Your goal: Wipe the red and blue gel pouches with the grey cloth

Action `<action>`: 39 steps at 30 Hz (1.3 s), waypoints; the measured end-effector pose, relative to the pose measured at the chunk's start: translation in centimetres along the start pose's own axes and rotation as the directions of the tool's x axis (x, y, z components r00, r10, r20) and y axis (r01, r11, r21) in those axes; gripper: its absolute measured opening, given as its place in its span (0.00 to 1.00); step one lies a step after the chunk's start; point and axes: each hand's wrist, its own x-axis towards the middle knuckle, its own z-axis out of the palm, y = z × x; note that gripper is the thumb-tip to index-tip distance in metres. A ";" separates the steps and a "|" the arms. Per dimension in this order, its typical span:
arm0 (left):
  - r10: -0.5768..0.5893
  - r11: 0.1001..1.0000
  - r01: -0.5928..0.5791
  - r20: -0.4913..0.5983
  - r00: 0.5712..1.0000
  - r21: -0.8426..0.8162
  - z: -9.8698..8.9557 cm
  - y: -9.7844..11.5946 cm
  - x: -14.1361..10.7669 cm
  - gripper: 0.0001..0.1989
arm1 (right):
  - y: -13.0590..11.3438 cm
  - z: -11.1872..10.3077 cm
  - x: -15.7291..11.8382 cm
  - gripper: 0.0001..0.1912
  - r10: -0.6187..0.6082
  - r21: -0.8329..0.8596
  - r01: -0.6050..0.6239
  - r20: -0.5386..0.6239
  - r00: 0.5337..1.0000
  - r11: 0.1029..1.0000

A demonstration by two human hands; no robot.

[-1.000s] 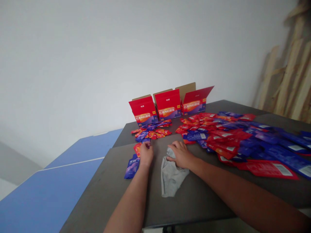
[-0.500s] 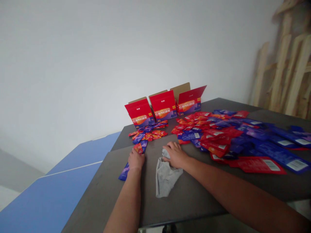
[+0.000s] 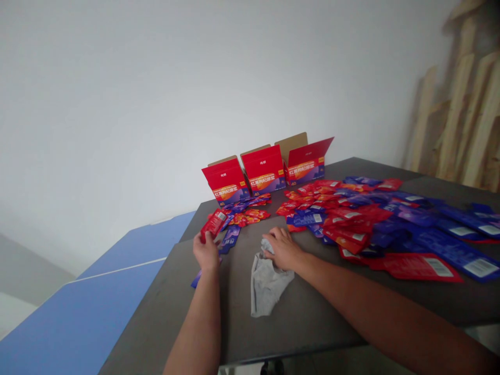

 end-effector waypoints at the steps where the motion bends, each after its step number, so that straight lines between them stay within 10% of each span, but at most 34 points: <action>1: -0.070 0.970 0.065 -0.010 0.998 -0.236 0.4 0.1 0.0 0.15 | 0.0 0.1 0.0 0.25 0.015 0.001 -0.015 -0.011 1.000 1.000; 5: -0.304 0.633 0.312 0.143 0.942 -0.708 1.7 0.1 -0.2 0.13 | 0.2 0.3 0.2 0.32 0.093 0.009 -0.093 0.005 0.996 0.996; 8: -0.347 0.559 0.420 0.258 0.902 -0.715 2.0 -0.1 -0.2 0.02 | 0.2 0.3 0.3 0.32 0.084 0.035 -0.086 0.054 0.995 0.996; 14: -0.362 0.404 0.575 0.452 0.815 -0.712 1.5 0.3 -0.9 0.12 | 0.2 0.2 0.4 0.29 0.063 0.037 -0.065 0.060 0.996 0.997; 18: -0.235 0.251 0.730 0.691 0.683 -0.636 1.4 0.6 -2.1 0.18 | 0.3 0.4 0.4 0.29 0.049 0.047 -0.051 0.040 0.998 0.998; 22: -0.075 0.286 0.813 0.834 0.547 -0.507 1.4 0.3 -2.7 0.27 | 0.5 0.3 0.3 0.30 0.031 0.099 -0.037 0.061 0.998 0.994; 29: -0.114 0.251 0.747 0.748 0.654 -0.615 2.0 -0.1 -2.7 0.28 | 0.8 0.3 0.3 0.35 0.009 0.136 -0.021 0.088 0.996 0.991; 39: -0.120 0.301 0.855 0.873 0.473 -0.422 2.4 1.4 -4.2 0.23 | 0.4 -0.2 0.4 0.21 -0.207 0.236 0.227 -0.105 0.973 0.945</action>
